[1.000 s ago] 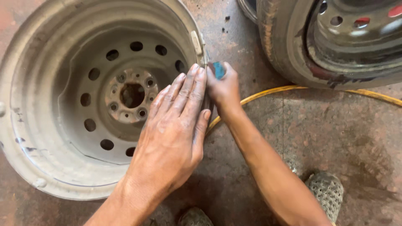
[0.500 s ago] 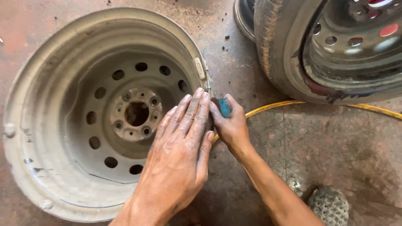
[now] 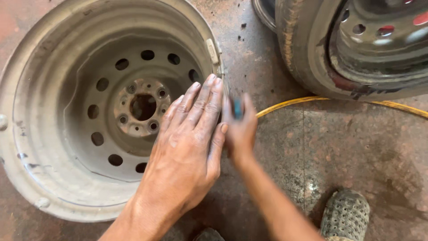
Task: The person scrubs the rim of a metal wheel with a blue abrasive pad, moving around the circumference to clean the surface. They rotate the wheel to access different sections and continue scrubbing the inner and outer edges of the rim.
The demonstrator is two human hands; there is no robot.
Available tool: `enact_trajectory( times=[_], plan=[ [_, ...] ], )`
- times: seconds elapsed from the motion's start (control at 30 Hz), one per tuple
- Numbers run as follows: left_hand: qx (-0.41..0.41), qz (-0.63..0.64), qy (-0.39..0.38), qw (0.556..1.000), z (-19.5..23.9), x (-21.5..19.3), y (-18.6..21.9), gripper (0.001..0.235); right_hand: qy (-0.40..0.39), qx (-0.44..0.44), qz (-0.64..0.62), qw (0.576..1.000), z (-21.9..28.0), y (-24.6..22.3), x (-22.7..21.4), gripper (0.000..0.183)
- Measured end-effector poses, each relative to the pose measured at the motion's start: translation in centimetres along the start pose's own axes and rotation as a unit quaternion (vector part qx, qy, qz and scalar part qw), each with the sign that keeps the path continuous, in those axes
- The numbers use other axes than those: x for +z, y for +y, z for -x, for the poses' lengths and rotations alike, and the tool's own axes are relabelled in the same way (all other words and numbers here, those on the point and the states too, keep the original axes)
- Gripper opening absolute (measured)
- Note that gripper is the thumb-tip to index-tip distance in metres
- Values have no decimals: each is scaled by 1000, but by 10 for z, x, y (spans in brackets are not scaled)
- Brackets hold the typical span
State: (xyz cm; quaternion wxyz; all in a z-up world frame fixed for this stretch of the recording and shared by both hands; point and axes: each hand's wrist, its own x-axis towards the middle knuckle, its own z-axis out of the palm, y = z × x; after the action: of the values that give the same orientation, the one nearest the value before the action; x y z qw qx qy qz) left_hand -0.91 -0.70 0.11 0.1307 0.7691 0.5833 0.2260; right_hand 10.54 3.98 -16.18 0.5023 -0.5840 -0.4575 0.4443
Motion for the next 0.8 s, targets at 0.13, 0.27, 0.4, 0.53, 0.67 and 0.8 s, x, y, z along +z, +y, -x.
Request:
enact_trajectory(
  times=[0.13,0.27,0.4,0.53,0.67,0.8],
  plan=[
    [-8,41,3,999,-3,-2,3,57,-36,-22,50,998,5,-1,-19,20],
    [-6,25,3,1000,-6,-1,3,57,-13,-34,11,999,5,6,-10,27],
    [-18,39,-10,999,-3,0,1,58,-43,-98,151,983,-69,3,0,32],
    [-9,26,-4,1000,-6,-4,5,57,3,-122,184,975,-13,4,-14,30],
    [-1,4,-1,1000,-2,-1,1,58,-23,-70,146,987,-67,22,4,31],
    [21,-76,22,997,23,-15,-4,60,-145,-60,7,987,-140,-23,23,19]
  ],
)
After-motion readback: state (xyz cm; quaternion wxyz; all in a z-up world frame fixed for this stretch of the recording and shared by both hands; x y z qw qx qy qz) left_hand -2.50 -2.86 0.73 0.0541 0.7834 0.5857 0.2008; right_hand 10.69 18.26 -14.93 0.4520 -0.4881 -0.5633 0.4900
